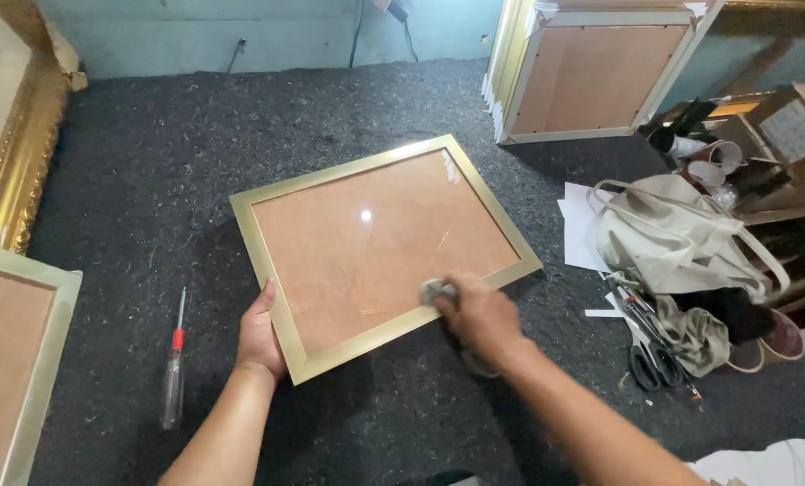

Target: Cleaning the glass of a picture frame using a cloth in a workshop environment.

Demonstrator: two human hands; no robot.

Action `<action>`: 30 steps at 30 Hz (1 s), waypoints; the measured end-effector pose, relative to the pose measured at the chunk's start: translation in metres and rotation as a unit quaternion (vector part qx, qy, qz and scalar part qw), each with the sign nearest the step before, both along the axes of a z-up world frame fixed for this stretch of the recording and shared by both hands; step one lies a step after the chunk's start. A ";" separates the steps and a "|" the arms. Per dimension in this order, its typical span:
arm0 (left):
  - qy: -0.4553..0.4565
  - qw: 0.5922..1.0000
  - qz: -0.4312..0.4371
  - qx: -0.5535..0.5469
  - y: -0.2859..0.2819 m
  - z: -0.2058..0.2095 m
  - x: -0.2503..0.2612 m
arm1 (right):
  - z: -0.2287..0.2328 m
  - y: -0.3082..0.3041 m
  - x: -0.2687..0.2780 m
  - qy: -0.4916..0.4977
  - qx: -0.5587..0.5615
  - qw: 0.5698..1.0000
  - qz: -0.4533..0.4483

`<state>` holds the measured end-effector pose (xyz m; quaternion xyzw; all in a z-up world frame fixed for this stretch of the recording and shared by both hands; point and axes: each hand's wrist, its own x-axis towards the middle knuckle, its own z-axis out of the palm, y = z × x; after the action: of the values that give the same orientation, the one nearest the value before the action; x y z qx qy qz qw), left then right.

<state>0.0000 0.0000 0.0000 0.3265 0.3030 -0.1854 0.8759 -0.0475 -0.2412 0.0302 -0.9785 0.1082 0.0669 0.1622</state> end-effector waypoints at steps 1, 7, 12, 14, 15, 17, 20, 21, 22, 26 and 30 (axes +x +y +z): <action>-0.001 1.000 -0.001 0.000 0.001 0.000 0.001 | 0.002 -0.021 0.004 -0.001 0.000 1.000 -0.001; 0.004 1.000 -0.019 -0.011 0.004 0.002 0.001 | 0.007 -0.092 0.015 0.000 -0.001 0.990 -0.139; -0.001 1.000 -0.011 -0.008 -0.001 0.006 0.000 | 0.020 -0.021 0.008 0.016 0.023 0.995 -0.095; 0.001 1.000 -0.010 -0.007 -0.001 0.009 0.001 | 0.008 0.018 0.003 -0.001 0.035 0.999 -0.023; 0.007 1.000 -0.009 -0.007 -0.001 0.010 -0.001 | 0.002 0.038 -0.002 -0.014 0.048 0.998 0.049; -0.002 0.999 -0.030 -0.020 0.003 -0.001 0.004 | -0.008 0.078 -0.011 -0.045 0.077 0.990 0.105; -0.007 0.998 -0.054 -0.035 0.004 -0.003 0.006 | -0.019 0.103 -0.017 -0.099 0.091 0.974 0.183; -0.001 0.998 -0.060 -0.032 0.004 -0.001 0.005 | -0.022 0.108 -0.018 -0.121 0.080 0.968 0.203; 0.000 0.998 -0.061 -0.032 0.003 -0.002 0.003 | -0.011 0.094 -0.017 -0.121 0.079 0.969 0.202; 0.012 1.000 -0.020 0.005 0.000 0.000 0.002 | 0.005 0.017 -0.001 0.004 0.043 0.998 0.053; 0.017 1.000 -0.019 -0.001 0.003 0.000 0.002 | 0.025 -0.065 0.014 0.002 0.023 0.989 -0.147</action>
<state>0.0022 0.0025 0.0003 0.3283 0.3111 -0.2078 0.8673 -0.0339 -0.3067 0.0556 -0.9480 0.2492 0.0468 0.1924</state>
